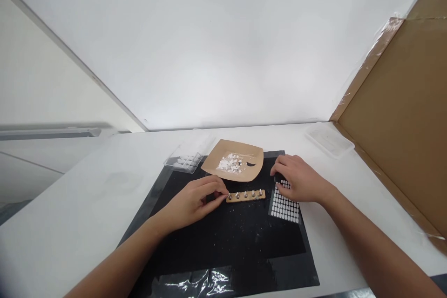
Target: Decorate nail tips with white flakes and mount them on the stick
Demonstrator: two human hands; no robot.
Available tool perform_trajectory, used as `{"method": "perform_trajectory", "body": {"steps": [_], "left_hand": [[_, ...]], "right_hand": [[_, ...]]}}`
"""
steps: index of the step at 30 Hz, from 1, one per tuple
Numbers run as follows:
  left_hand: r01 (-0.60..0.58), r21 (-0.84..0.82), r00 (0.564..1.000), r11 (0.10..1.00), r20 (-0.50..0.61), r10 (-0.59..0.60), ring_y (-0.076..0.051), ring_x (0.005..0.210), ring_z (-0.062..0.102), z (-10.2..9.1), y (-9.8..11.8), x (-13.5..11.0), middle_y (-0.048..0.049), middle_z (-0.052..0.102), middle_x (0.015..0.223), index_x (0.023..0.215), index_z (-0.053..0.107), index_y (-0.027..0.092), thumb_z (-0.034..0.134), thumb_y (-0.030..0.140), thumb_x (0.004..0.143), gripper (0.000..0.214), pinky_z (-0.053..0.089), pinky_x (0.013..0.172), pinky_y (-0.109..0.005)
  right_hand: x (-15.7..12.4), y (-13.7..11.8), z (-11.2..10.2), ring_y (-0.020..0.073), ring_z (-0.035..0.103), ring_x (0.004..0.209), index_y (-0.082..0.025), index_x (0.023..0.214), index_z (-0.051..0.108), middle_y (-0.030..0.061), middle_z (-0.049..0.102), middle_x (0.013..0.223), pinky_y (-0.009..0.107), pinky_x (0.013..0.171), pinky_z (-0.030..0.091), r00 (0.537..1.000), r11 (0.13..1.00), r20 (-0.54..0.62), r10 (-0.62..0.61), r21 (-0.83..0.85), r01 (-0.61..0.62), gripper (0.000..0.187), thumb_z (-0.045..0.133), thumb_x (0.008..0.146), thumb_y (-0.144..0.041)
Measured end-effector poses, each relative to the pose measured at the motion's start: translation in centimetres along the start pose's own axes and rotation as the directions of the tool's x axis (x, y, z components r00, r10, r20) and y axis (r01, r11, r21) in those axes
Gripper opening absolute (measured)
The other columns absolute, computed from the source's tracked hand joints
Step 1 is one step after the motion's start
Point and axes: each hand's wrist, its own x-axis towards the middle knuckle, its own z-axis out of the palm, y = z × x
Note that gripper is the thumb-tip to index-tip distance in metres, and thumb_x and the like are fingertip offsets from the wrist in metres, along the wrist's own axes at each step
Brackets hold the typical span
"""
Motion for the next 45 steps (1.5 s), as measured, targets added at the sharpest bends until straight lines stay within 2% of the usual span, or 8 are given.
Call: {"method": "perform_trajectory", "body": {"steps": [6,13,18,23,45], "left_hand": [[0.004,-0.008,1.000,1.000,-0.010,-0.004,-0.015,0.084,0.069,0.2,-0.2,-0.1,-0.0056,0.073,0.099,0.102,0.071,0.019,0.058,0.017,0.102,0.013,0.057,0.073,-0.026],[0.024,-0.051,1.000,0.998,-0.008,-0.025,-0.014,0.083,0.070,0.2,-0.4,0.0,-0.0048,0.074,0.098,0.102,0.074,0.019,0.061,0.018,0.102,0.012,0.057,0.073,-0.025],[0.029,-0.068,0.999,0.997,-0.019,-0.031,-0.014,0.082,0.070,0.3,-0.6,0.0,-0.0044,0.075,0.096,0.102,0.075,0.019,0.063,0.018,0.101,0.012,0.058,0.072,-0.024],[0.037,-0.064,0.999,0.997,0.001,-0.037,-0.014,0.087,0.072,0.3,-0.8,0.0,-0.0040,0.076,0.099,0.102,0.076,0.020,0.063,0.020,0.104,0.013,0.058,0.077,-0.025],[0.096,-0.019,0.993,0.995,0.067,-0.094,-0.017,0.091,0.072,0.2,-0.3,-0.1,-0.0055,0.074,0.103,0.104,0.073,0.020,0.058,0.022,0.105,0.015,0.060,0.081,-0.030]], "right_hand": [[0.8,-2.4,2.7,0.0239,0.064,0.099,-0.024,0.115,0.068,0.0063,0.069,0.108,0.040,0.088,0.050,0.994,0.981,0.024,-0.108,0.166,0.102,0.022,0.076,0.095,-0.030],[1.2,-2.3,5.2,0.0225,0.064,0.096,-0.021,0.119,0.068,0.0072,0.067,0.108,0.035,0.080,0.052,0.992,0.971,-0.011,-0.127,0.203,0.126,0.025,0.076,0.097,-0.031],[1.3,-2.1,5.3,0.0216,0.064,0.095,-0.022,0.119,0.068,0.0067,0.066,0.107,0.033,0.079,0.054,0.992,0.963,-0.019,-0.128,0.236,0.129,0.022,0.074,0.097,-0.027],[1.3,-2.1,5.2,0.0203,0.064,0.094,-0.022,0.117,0.068,0.0061,0.066,0.106,0.033,0.078,0.055,0.991,0.954,-0.024,-0.133,0.269,0.135,0.021,0.072,0.097,-0.022],[1.2,-2.1,5.3,0.0203,0.064,0.093,-0.022,0.118,0.068,0.0072,0.066,0.108,0.032,0.077,0.054,0.993,0.959,-0.023,-0.118,0.259,0.120,0.022,0.071,0.096,-0.023]]}}
